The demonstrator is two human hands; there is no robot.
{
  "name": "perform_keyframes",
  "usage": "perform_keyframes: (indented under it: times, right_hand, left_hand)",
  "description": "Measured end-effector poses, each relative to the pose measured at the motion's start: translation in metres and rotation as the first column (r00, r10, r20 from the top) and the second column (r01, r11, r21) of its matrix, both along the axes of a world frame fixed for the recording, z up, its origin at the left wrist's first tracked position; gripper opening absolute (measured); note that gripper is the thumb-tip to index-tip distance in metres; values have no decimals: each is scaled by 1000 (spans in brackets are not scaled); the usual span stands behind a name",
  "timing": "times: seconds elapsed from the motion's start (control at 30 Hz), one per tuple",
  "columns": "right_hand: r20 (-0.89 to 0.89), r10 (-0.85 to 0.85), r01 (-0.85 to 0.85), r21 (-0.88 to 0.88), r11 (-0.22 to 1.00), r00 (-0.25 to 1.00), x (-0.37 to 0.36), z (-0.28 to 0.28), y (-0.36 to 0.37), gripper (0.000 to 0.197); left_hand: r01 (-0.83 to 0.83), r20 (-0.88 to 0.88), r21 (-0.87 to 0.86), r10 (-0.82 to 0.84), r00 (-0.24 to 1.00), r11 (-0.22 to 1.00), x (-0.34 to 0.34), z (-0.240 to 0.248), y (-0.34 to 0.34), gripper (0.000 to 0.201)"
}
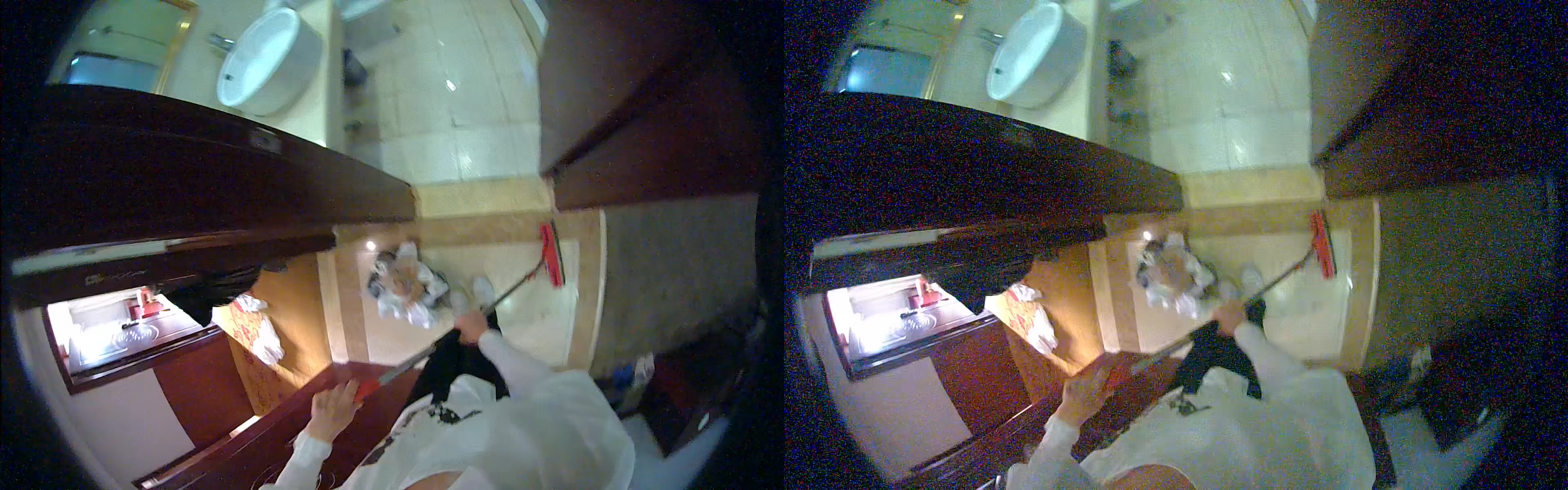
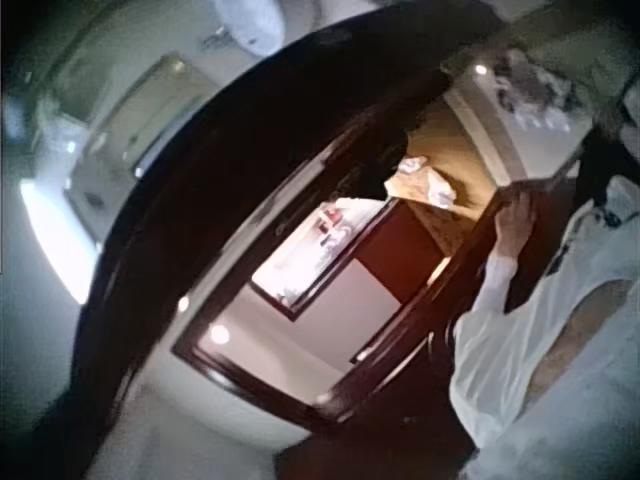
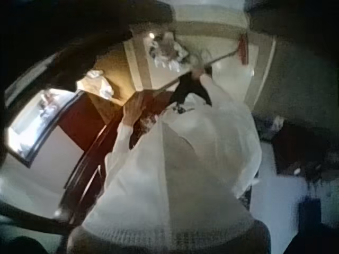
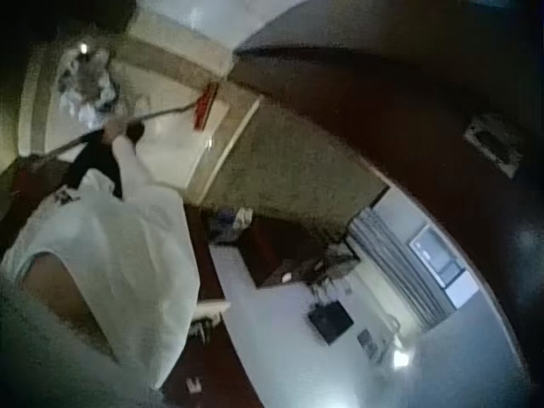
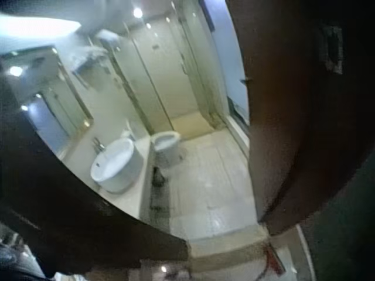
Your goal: The person cleans a bathroom by first mopping the tiled floor with a red squeegee. They then use a handheld shower head to rinse the floor and the toilet bowl, followed by flushing the toilet. Finally, they mop the floor again to remove excess water.
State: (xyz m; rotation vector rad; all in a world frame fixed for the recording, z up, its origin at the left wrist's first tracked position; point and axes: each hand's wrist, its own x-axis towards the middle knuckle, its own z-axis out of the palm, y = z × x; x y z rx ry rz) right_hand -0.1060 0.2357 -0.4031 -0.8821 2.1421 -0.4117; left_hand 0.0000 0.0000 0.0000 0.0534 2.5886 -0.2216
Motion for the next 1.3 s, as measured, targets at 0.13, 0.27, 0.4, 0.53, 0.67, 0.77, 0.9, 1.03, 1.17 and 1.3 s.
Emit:
perform_keyframes:
  times: [0.13,0.27,0.4,0.53,0.67,0.77,0.9,1.03,1.17,1.3]
  right_hand:
    - [14,100,-94,-232,968,995,13,16,-53,23]
    - [1,81,-77,-283,956,997,1,51,-38,27]
    - [-42,-114,91,-372,924,993,-20,7,6,27]
    - [25,-251,250,-232,940,968,-28,-83,100,25]
    - [-203,-293,355,449,820,934,-13,-140,198,20]
    - [-210,-550,558,571,602,808,-9,-147,205,33]
    - [-188,-592,606,439,664,784,32,-163,80,31]
    - [-47,-591,582,258,771,805,87,-156,-136,31]
    - [165,-817,830,-33,556,553,163,-104,-351,12]
    - [257,-421,459,-109,882,870,163,-26,-464,14]
  left_hand:
    - [-86,169,-35,91,981,996,-9,30,-33,38]
    - [-9,151,-130,29,988,991,-27,60,-31,32]
    - [-57,304,94,26,952,994,-78,-14,-56,36]
    - [-143,460,361,-42,887,921,-106,-141,-27,32]
    - [38,228,683,-263,938,729,-105,-216,67,31]
    - [432,-73,452,-451,890,780,-85,-214,89,47]
    - [-56,405,537,-199,893,842,-58,-213,-23,29]
    - [-29,510,339,-158,846,940,0,-152,-185,32]
    - [-63,577,-8,56,815,998,44,-57,-295,31]
    - [196,577,-336,37,816,921,38,-3,-332,39]
